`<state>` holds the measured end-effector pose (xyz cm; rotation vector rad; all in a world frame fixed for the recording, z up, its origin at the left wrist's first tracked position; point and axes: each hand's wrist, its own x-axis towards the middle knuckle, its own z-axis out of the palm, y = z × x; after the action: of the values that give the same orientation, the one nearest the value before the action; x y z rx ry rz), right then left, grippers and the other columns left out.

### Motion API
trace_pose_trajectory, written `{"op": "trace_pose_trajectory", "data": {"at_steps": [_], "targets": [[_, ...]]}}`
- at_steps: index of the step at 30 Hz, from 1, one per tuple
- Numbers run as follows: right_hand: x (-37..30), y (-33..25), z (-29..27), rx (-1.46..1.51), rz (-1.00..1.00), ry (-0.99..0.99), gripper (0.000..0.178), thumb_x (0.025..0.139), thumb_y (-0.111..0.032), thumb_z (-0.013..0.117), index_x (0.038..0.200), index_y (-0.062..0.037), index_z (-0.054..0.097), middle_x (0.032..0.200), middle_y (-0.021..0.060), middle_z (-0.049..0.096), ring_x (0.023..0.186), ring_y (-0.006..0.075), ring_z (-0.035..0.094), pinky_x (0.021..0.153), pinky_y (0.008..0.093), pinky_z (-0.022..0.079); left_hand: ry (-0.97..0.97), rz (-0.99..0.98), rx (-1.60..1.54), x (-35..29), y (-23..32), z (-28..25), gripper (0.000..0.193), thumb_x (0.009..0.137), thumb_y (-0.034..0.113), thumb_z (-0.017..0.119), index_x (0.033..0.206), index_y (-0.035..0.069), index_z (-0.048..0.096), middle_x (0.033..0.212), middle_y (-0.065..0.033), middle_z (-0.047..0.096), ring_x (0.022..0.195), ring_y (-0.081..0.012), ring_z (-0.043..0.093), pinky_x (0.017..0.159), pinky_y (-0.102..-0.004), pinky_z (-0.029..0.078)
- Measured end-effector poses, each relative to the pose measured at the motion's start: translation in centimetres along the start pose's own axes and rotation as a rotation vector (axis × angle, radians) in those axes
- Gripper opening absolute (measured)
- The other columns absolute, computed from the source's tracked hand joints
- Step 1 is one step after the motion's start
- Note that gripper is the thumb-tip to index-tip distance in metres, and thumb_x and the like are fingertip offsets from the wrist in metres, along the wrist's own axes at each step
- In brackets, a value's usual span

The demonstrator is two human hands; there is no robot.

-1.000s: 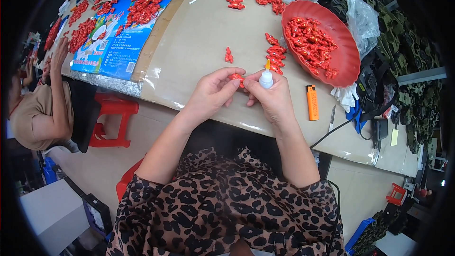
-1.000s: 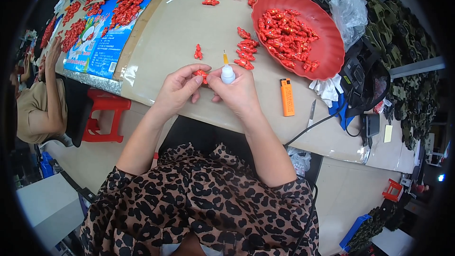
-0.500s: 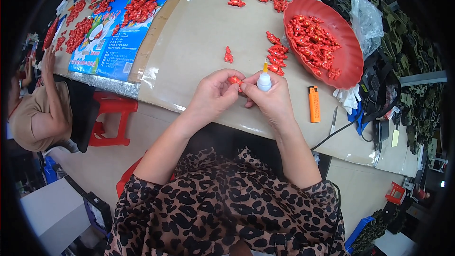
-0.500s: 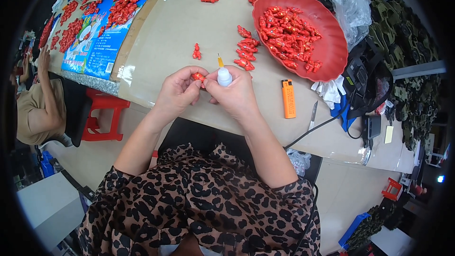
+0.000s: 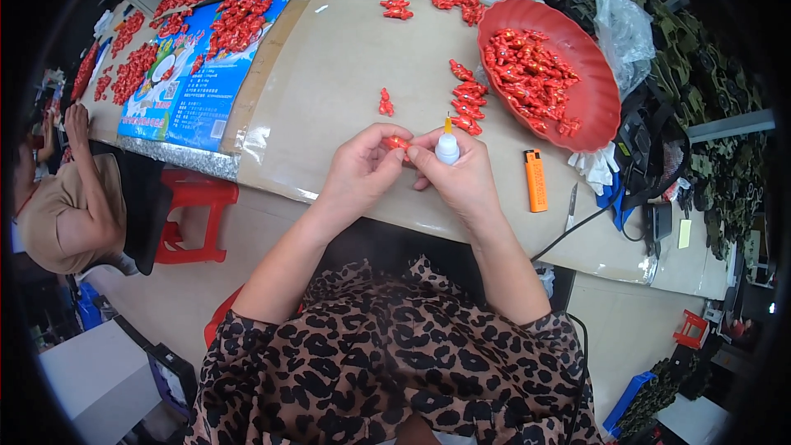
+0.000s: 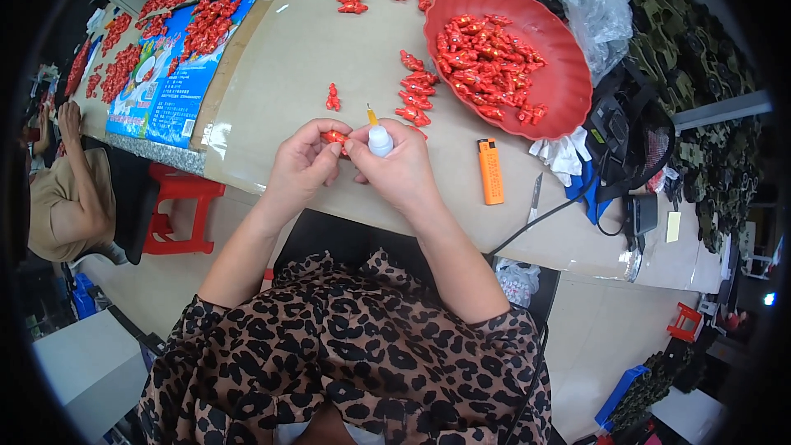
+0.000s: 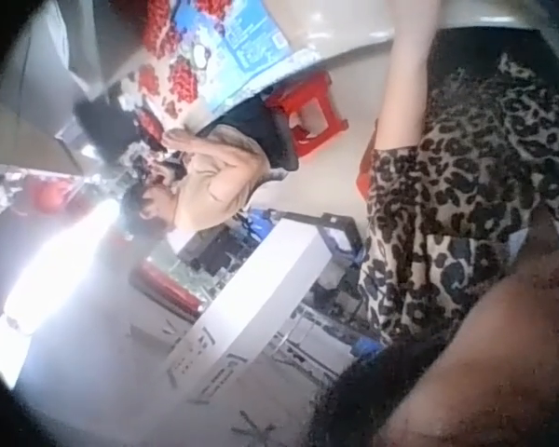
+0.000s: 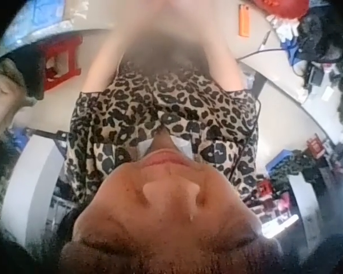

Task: The person takes small red toy parts from the workspace, applies glue to them using a glue bottle, and presses the pieces together by hand.

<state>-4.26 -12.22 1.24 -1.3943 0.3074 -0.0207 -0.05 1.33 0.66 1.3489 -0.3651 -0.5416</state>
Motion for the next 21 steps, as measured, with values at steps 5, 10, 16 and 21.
{"op": "trace_pose_trajectory", "data": {"at_steps": [5,10,16,21], "targets": [[-1.0,0.3,-0.9,0.268,-0.273,0.277,0.010,0.077,-0.010,0.057,0.080,-0.0005,0.054,0.065,0.0028,0.053,0.051,0.0061,0.049,0.043,0.0199,0.043,0.016,-0.005,0.061,-0.3,-0.2,0.1,0.017,0.080,0.002,0.052,0.097,0.001,0.050,0.082,-0.0018,0.055,0.065,-0.0042,0.049,0.059,-0.0175,0.041],[-0.7,-0.4,-2.3,0.553,-0.398,0.422,0.010,0.079,-0.011,0.054,0.076,-0.0026,0.050,0.059,0.0024,0.047,0.050,0.0071,0.043,0.042,0.0218,0.038,0.001,0.246,0.585,0.0,0.4,1.7,0.014,0.076,0.006,0.058,0.090,0.004,0.057,0.080,-0.0018,0.055,0.062,-0.0065,0.046,0.053,-0.0201,0.038],[-0.8,-0.4,-1.9,0.567,-0.393,0.425,0.010,0.078,-0.009,0.054,0.073,-0.0039,0.048,0.057,0.0019,0.044,0.048,0.0077,0.041,0.042,0.0223,0.036,-0.051,0.651,0.978,1.8,-0.3,3.1,0.020,0.064,0.009,0.065,0.084,0.008,0.061,0.078,-0.0059,0.048,0.075,-0.0221,0.045,0.065,-0.0303,0.039],[-0.9,-0.6,-1.7,0.555,-0.373,0.434,0.010,0.078,-0.008,0.055,0.072,-0.0047,0.047,0.057,0.0018,0.044,0.048,0.0080,0.041,0.041,0.0221,0.035,0.015,0.641,1.068,3.3,-0.5,3.8,0.022,0.063,0.010,0.066,0.083,0.008,0.060,0.077,-0.0064,0.045,0.075,-0.0221,0.044,0.064,-0.0308,0.040]]}}
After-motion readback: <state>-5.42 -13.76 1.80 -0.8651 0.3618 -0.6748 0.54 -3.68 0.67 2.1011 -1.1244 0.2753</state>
